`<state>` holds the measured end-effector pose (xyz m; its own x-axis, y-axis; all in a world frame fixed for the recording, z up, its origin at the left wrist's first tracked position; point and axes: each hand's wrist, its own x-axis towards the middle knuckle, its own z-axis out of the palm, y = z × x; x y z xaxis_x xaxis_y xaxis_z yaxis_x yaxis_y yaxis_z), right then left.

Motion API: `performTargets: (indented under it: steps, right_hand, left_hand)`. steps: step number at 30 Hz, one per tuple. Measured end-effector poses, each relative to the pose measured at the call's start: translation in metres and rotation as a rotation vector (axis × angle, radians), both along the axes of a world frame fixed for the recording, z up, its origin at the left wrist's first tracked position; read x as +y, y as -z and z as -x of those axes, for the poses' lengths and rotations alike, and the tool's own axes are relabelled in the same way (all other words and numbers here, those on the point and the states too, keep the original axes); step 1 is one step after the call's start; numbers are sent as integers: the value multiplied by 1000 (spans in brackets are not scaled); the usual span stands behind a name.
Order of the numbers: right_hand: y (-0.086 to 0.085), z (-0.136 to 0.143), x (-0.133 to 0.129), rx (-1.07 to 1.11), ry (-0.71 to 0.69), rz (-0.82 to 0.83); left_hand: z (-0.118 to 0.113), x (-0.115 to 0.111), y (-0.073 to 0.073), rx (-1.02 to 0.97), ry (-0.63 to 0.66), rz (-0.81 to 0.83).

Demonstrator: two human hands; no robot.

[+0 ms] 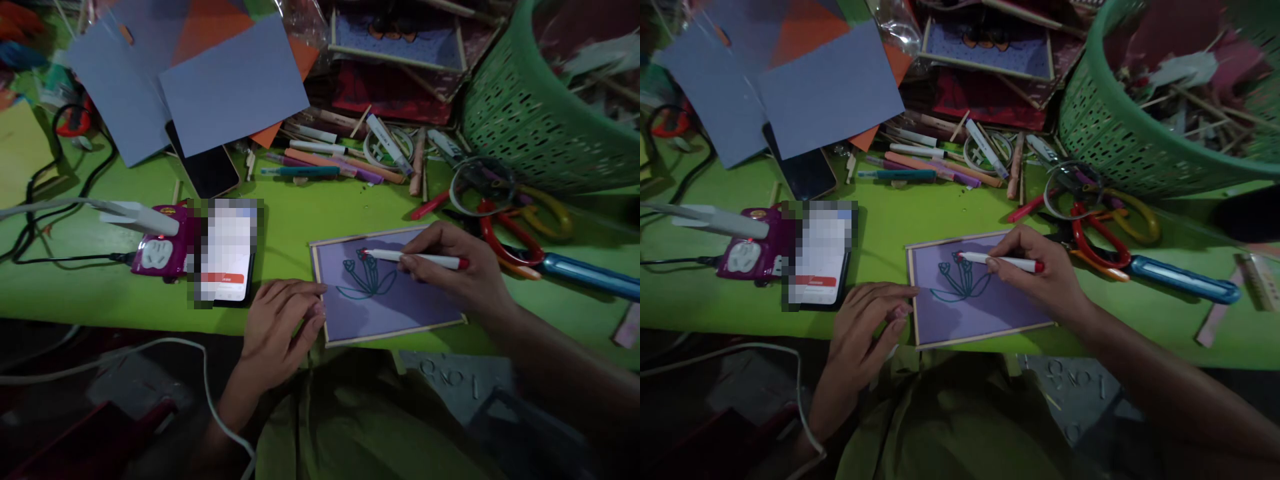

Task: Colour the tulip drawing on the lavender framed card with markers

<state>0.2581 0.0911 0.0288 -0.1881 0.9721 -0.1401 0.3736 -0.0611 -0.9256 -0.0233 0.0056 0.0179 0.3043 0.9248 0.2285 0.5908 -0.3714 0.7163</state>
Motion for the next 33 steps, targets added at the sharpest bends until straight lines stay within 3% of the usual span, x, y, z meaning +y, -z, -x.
performTargets:
  steps: [21,33]
  right_hand:
    - [7,-3,-2,10,-2,-15]
    - [2,-2,-2,14,0,3]
  left_hand:
    - [-1,1,0,-5,-9,-1]
    - [-1,0,-1,4,-11,15]
